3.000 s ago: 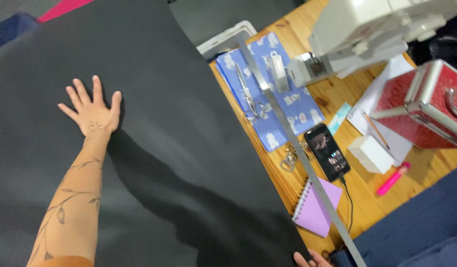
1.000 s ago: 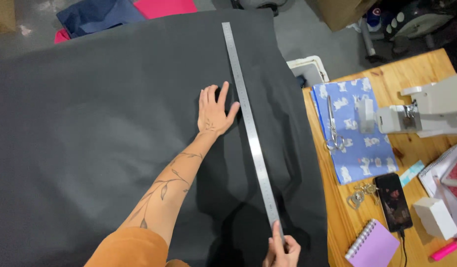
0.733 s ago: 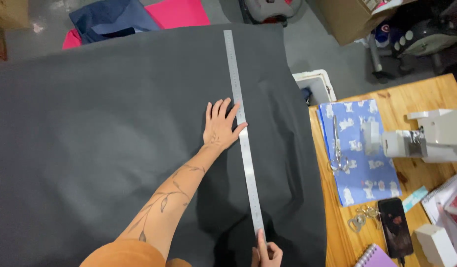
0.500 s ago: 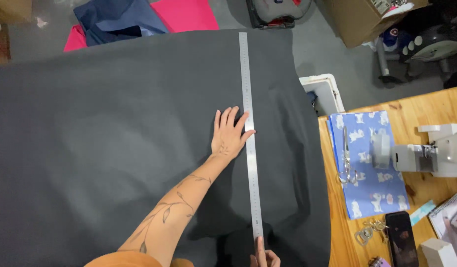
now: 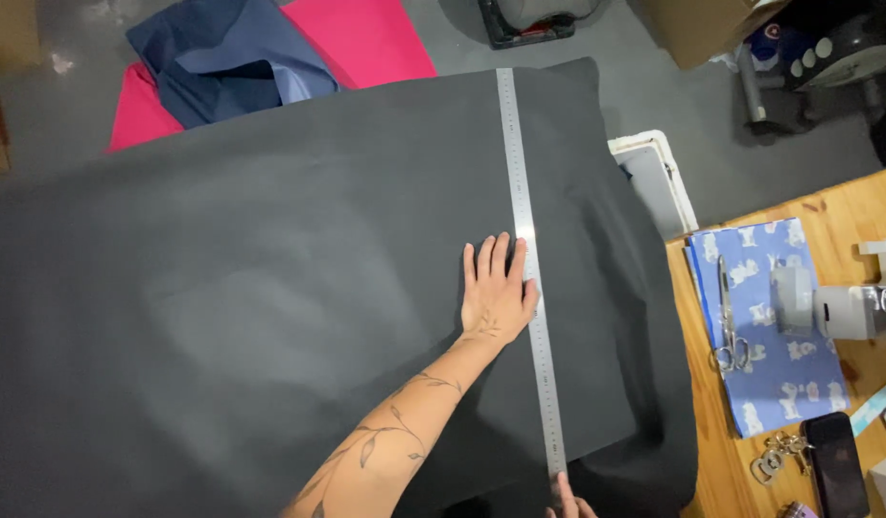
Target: Measuring and smoothing a large piece of black fabric on a work table using a metal ruler
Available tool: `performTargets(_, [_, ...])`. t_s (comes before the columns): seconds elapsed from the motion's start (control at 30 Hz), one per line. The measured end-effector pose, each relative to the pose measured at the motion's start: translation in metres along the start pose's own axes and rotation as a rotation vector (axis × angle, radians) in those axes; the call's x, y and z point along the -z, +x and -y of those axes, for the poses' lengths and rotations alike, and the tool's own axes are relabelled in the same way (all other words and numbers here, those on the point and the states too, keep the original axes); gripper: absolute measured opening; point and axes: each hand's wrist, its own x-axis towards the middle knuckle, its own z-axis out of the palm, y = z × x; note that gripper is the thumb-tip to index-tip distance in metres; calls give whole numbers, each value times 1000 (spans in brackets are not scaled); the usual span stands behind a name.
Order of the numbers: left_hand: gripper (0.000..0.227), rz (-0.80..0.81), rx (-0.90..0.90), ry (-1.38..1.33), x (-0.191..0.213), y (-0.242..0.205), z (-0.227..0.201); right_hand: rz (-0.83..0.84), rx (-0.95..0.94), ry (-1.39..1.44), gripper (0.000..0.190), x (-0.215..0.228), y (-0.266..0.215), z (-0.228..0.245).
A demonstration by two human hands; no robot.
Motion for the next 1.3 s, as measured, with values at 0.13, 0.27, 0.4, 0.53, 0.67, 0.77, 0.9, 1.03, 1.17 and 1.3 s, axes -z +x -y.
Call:
performTargets(0.13, [59, 94, 1, 74, 26, 7, -3, 76, -60, -53, 75, 30, -15, 43])
performTargets(0.27, [59, 145, 10, 114, 27, 8, -3, -385, 266, -151, 49, 100, -9, 168])
performTargets(0.4, [62, 175, 5, 134, 23, 7, -2, -542, 458, 79, 49, 131, 6, 258])
performTargets(0.53, [71, 155, -1, 151, 25, 8, -2, -260, 337, 176, 64, 121, 18, 264])
performTargets(0.67, [73, 162, -3, 159, 27, 9, -2, -150, 259, 132, 75, 113, 21, 266])
performTargets(0.77, [73, 177, -6, 182, 26, 8, -3, -156, 258, 99, 76, 111, 19, 265])
performTargets(0.9, [77, 139, -15, 191, 25, 8, -2, -191, 295, 59, 77, 102, 21, 257])
performTargets(1.03, [76, 157, -8, 232, 23, 7, -4, -130, 248, 72, 79, 113, 20, 268])
performTargets(1.17, [75, 170, -14, 261, 23, 7, -4, -102, 235, 73, 79, 116, 20, 270])
performTargets(1.3, [76, 152, -22, 217, 25, 7, -3, -180, 315, 41, 79, 105, 22, 260])
